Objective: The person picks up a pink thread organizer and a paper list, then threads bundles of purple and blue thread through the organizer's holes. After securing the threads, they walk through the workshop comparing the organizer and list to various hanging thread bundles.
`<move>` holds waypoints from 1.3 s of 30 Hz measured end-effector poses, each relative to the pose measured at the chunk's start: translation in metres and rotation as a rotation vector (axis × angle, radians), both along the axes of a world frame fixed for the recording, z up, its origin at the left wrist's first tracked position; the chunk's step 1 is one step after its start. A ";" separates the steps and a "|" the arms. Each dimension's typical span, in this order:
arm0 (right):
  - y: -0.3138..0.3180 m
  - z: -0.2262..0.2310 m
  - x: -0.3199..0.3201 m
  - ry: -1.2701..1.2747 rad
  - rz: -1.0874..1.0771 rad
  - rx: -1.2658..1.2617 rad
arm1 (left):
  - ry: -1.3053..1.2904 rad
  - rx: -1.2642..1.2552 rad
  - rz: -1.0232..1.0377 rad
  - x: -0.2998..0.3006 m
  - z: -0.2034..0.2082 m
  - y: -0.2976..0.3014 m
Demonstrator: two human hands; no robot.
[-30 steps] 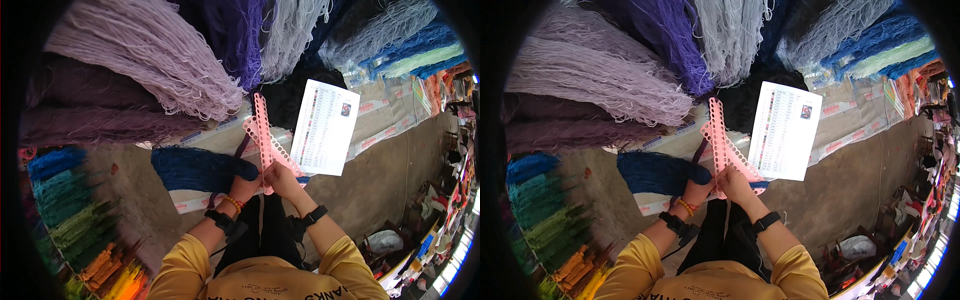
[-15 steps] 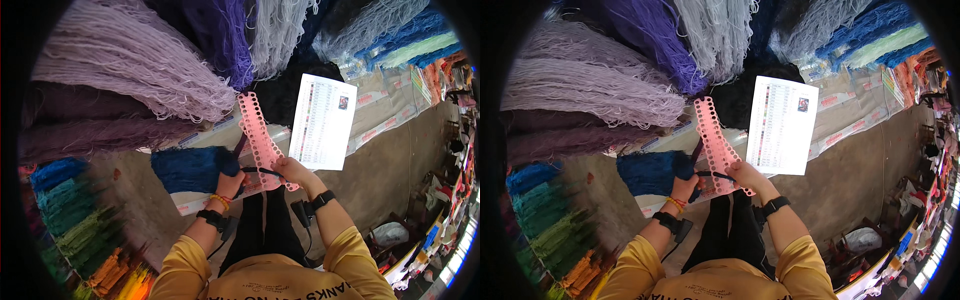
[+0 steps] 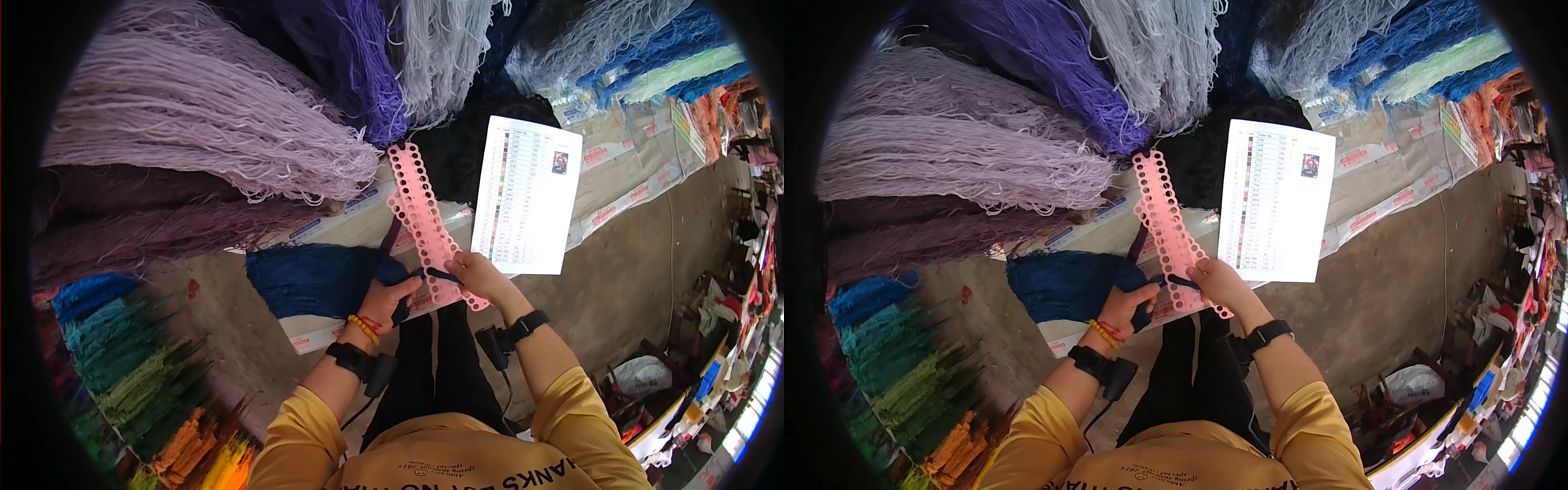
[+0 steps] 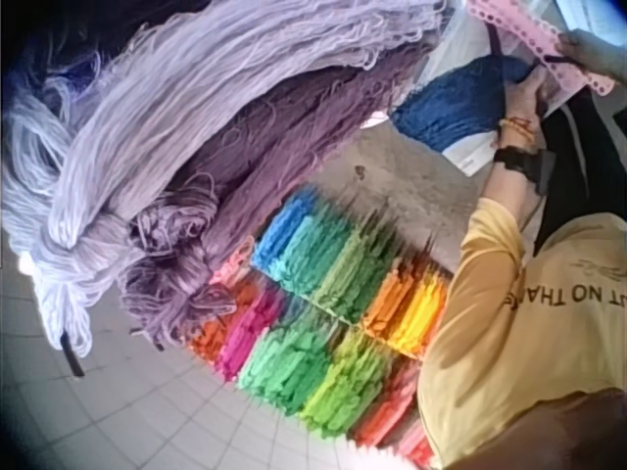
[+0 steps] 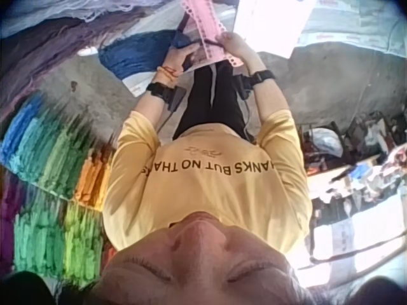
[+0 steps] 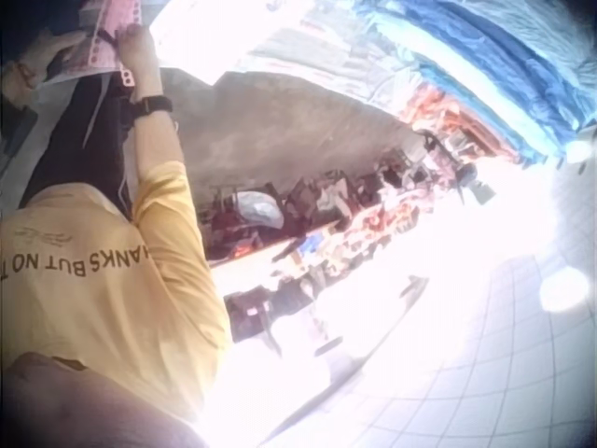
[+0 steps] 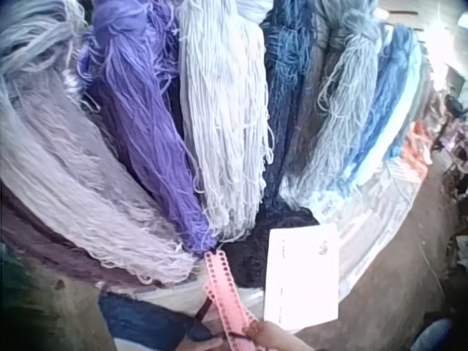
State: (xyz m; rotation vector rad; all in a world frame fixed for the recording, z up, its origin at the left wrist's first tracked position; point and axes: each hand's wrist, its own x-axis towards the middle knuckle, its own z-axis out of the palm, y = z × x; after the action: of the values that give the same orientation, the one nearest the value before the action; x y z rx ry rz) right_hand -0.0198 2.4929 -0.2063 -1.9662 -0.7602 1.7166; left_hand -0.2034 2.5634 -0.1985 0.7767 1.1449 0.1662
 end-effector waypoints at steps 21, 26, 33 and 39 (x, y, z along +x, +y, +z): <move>-0.010 0.023 -0.049 -0.376 0.288 0.404 | -0.157 0.079 -0.145 -0.002 -0.017 0.005; 0.000 0.008 -0.042 -0.512 0.240 0.429 | -0.027 -0.077 -0.151 -0.007 -0.009 0.017; 0.017 -0.037 -0.049 -0.322 0.382 0.612 | -0.106 -0.216 -0.014 -0.017 -0.023 0.013; 0.003 -0.053 -0.046 -0.118 -0.055 0.578 | -0.479 -0.647 0.426 -0.036 -0.016 0.002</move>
State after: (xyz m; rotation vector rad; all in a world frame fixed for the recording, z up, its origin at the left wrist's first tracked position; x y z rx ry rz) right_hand -0.0658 2.4957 -0.2589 -1.6670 -1.0877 1.1762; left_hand -0.2396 2.5657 -0.2145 -0.0917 0.8122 0.2983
